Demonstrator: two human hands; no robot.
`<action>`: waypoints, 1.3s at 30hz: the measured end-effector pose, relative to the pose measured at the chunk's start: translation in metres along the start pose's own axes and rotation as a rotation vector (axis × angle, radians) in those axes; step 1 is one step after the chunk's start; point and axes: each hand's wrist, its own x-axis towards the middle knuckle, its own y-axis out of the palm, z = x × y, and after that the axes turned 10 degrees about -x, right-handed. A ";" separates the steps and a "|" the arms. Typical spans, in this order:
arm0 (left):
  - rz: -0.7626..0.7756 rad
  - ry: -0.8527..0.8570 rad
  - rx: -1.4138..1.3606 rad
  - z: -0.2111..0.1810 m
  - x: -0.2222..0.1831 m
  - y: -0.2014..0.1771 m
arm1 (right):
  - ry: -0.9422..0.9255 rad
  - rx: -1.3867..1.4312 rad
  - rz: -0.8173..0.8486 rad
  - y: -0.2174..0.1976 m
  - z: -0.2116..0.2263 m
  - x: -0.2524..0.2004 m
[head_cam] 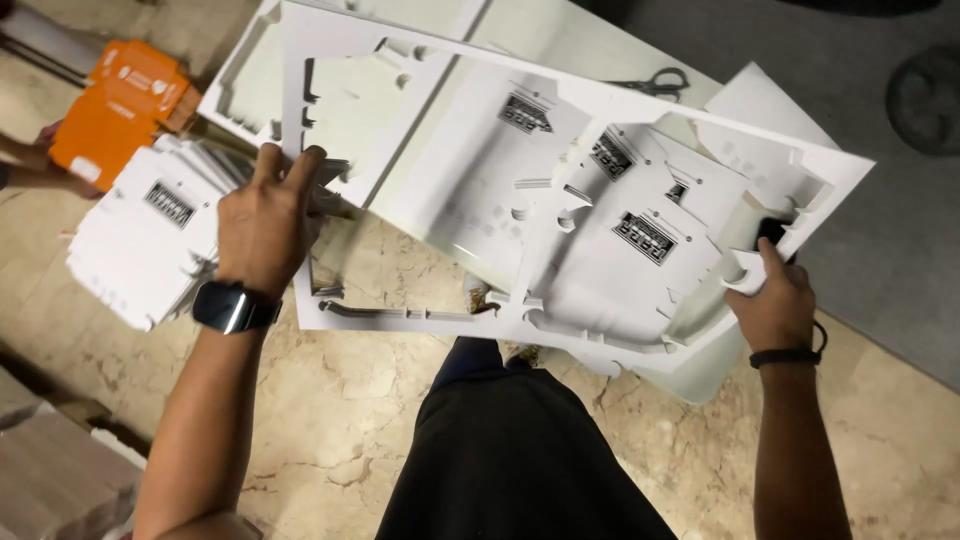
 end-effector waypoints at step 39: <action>0.192 -0.789 -0.076 0.222 -0.125 -0.047 | -0.654 -0.305 0.034 -0.044 0.424 0.347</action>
